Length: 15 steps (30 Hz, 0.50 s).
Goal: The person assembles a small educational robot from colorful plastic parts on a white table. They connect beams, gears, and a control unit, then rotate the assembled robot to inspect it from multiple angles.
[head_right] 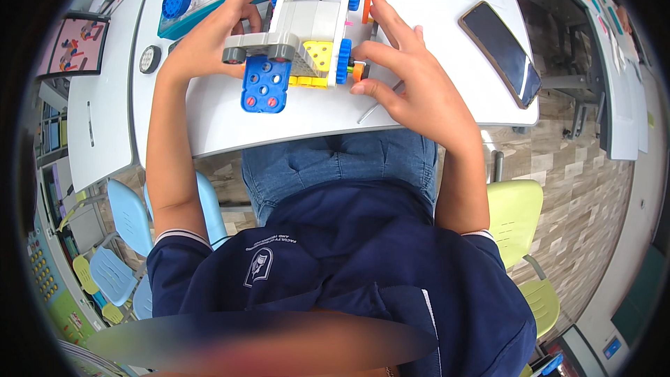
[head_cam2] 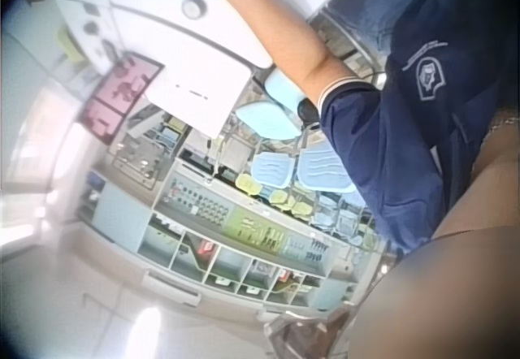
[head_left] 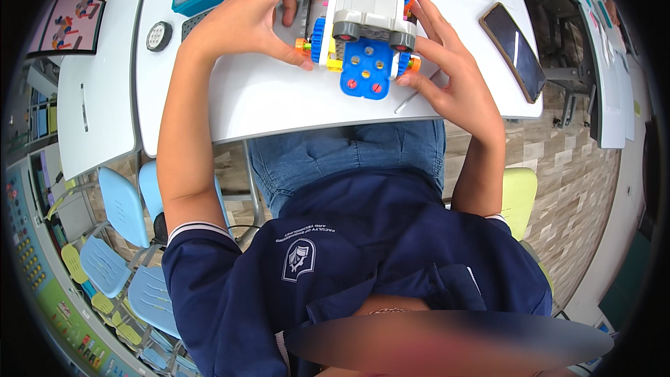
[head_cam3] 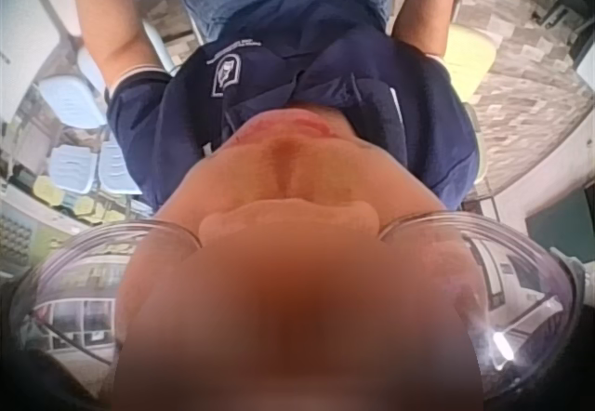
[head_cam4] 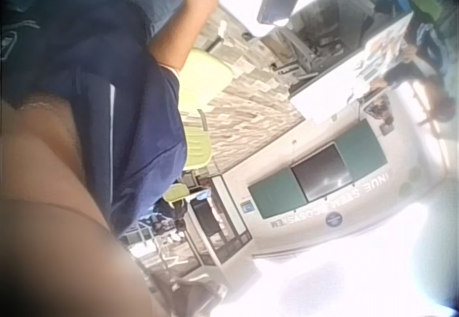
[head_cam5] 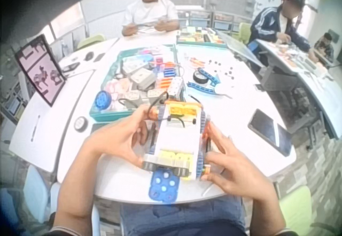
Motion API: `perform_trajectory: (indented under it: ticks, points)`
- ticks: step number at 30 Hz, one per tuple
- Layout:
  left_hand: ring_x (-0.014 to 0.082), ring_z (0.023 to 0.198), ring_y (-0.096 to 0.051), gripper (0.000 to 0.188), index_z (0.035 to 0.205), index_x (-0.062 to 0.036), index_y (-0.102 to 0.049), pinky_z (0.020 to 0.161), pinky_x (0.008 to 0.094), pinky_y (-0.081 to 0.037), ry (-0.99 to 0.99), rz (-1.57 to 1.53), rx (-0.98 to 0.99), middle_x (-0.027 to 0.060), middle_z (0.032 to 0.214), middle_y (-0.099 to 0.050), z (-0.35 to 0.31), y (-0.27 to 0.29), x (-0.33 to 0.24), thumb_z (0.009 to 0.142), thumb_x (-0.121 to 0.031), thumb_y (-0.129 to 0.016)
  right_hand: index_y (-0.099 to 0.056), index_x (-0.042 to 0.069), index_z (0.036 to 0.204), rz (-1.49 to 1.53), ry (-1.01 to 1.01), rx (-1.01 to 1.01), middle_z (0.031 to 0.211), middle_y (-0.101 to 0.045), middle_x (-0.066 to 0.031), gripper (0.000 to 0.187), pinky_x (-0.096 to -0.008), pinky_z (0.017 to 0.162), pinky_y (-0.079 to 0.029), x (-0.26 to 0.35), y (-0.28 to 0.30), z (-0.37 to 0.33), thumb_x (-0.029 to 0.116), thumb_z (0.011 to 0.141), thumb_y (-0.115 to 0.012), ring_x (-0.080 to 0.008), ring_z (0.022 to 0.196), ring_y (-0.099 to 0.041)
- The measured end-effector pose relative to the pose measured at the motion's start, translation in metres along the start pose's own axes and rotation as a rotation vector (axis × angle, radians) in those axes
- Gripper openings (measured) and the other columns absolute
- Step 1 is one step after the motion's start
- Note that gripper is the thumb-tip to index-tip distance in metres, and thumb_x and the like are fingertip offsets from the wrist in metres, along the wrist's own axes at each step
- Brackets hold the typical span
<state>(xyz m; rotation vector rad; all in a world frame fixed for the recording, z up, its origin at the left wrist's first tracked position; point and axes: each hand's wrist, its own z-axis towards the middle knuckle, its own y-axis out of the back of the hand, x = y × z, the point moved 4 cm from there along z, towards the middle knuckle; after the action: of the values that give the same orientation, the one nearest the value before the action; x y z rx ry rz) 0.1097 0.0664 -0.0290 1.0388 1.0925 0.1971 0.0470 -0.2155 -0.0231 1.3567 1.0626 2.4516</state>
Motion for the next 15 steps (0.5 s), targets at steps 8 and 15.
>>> perform_trajectory:
  ticks: [8,15]
  points:
    - [0.0186,0.084,-0.054,0.127,0.151,-0.0096,-0.022,0.074,0.0312,-0.046,-0.074,0.053,-0.010,0.0045,0.090,-0.056,0.0008,0.0007,-0.0069,0.042,-0.034,-0.083,-0.066,-0.001,0.109,-0.095,0.028,0.022,0.153,-0.035,-0.0210,0.045,-0.0415,0.111,-0.037,0.0038,0.0032,0.0050,0.001,0.066,-0.080,-0.0371,0.139,-0.039]
    - [0.0223,0.095,-0.057,0.128,0.153,-0.0066,-0.019,0.095,0.0348,-0.046,-0.034,0.011,-0.039,0.0123,0.115,-0.057,0.0007,-0.0015,-0.0064,0.044,-0.026,-0.083,-0.065,0.004,0.108,-0.125,-0.019,0.024,0.148,-0.043,-0.0176,0.046,-0.0460,0.108,-0.038,0.0024,0.0053,0.0087,0.015,0.066,-0.082,-0.0376,0.129,-0.049]
